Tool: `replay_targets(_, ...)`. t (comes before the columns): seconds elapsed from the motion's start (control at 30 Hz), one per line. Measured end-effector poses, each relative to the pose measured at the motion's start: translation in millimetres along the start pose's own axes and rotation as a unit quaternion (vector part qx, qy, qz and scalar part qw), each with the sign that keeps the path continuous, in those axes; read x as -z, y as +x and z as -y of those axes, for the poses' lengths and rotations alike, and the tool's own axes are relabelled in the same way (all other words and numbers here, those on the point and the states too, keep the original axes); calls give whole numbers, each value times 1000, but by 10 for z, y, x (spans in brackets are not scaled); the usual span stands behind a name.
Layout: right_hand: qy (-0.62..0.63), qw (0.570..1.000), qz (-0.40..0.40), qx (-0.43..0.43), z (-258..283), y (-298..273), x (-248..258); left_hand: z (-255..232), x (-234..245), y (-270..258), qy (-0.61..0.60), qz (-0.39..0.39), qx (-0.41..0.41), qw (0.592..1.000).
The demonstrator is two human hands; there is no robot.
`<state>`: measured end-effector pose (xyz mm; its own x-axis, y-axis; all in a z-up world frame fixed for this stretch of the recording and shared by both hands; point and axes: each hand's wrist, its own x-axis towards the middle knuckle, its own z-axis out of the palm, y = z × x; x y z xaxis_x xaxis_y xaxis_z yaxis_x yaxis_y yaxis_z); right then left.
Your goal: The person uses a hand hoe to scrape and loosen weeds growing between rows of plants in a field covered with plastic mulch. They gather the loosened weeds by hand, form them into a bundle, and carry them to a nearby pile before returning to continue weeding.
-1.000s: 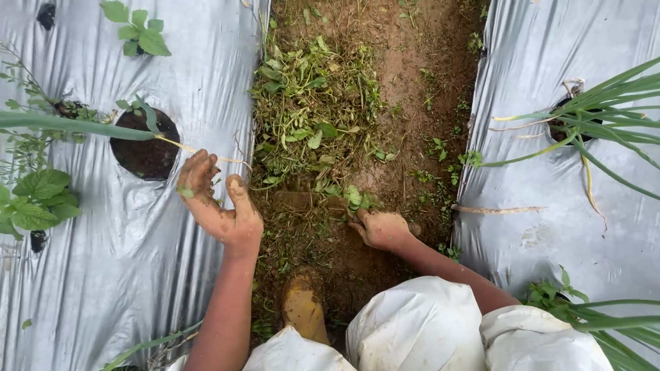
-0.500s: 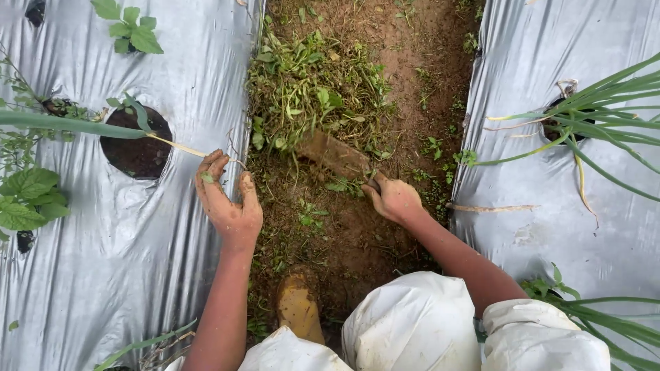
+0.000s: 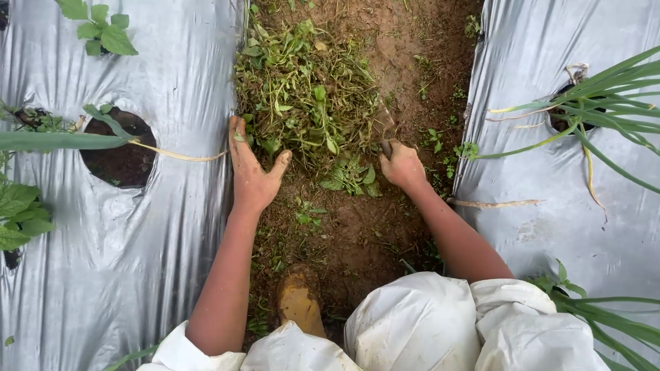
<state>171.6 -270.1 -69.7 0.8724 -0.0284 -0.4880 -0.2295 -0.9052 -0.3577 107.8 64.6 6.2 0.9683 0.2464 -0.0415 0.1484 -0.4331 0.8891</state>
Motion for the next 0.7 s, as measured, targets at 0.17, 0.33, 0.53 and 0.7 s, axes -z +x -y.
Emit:
replay_targets(0.17, 49, 998, 15, -47, -156, 144, 31, 77, -404, 142, -17, 41, 76, 996)
replay_targets(0.33, 39, 997, -10, -66, -400, 393, 290, 69, -767, 482, 43, -33, 70, 996)
replay_targets(0.53, -64, 996, 36, -57, -106, 548, 1206, 28, -716, 1091, 131, 26, 177, 975)
replay_targets(0.7, -62, 994, 35, -79, -129, 857, 1858, -355, -513, 1376, 76, 77, 279, 954)
